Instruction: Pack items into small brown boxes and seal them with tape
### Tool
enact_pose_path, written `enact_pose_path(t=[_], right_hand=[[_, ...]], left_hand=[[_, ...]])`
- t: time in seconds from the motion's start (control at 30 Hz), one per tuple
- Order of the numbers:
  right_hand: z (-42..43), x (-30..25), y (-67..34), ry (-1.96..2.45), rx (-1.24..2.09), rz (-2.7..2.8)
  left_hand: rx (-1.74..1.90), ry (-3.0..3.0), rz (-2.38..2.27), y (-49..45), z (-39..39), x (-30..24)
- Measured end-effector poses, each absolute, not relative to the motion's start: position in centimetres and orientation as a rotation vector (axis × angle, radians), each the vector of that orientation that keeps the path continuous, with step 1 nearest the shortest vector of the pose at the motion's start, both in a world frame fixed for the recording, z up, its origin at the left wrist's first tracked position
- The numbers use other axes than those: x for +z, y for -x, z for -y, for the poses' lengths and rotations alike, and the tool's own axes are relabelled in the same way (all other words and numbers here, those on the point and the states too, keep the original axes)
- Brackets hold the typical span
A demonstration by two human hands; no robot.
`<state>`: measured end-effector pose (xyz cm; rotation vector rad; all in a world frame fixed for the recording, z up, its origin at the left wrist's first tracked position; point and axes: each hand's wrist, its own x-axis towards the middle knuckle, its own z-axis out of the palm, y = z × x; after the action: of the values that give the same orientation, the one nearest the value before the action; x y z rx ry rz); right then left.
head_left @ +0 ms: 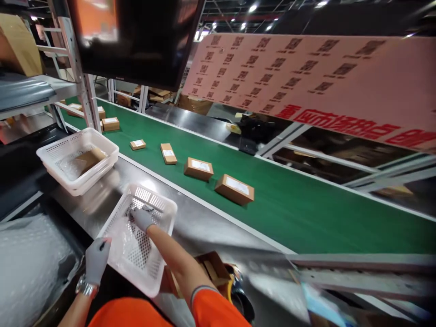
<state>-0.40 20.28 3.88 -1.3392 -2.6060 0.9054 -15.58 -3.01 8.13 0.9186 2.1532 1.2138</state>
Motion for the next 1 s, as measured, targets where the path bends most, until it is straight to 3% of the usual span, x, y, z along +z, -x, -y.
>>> enact_pose_path(t=[0.23,0.37,0.47,0.63,1.0], right_hand=[[-21.3,9.2,-4.0,1.396,0.801,2.364],[-17.1,14.6,-9.5,1.093,1.02,1.602],[-11.9,16.9,-12.5,0.953,1.165,1.388],[-6.6,15.7,-14.2,0.987,1.109,1.595],[-4.7,12.3,-16.0,1.185,1.06,1.672]], left_hand=[[1.231,-0.964,-2.135,15.7,1.3,7.3],[1.191,-1.042,-2.109,14.0,-0.8,7.2],[1.137,-1.191,-2.002,11.8,-2.4,7.3],[1.157,-1.296,-1.877,8.2,-3.8,7.9],[1.217,-1.358,-1.772,2.6,-2.7,11.2]])
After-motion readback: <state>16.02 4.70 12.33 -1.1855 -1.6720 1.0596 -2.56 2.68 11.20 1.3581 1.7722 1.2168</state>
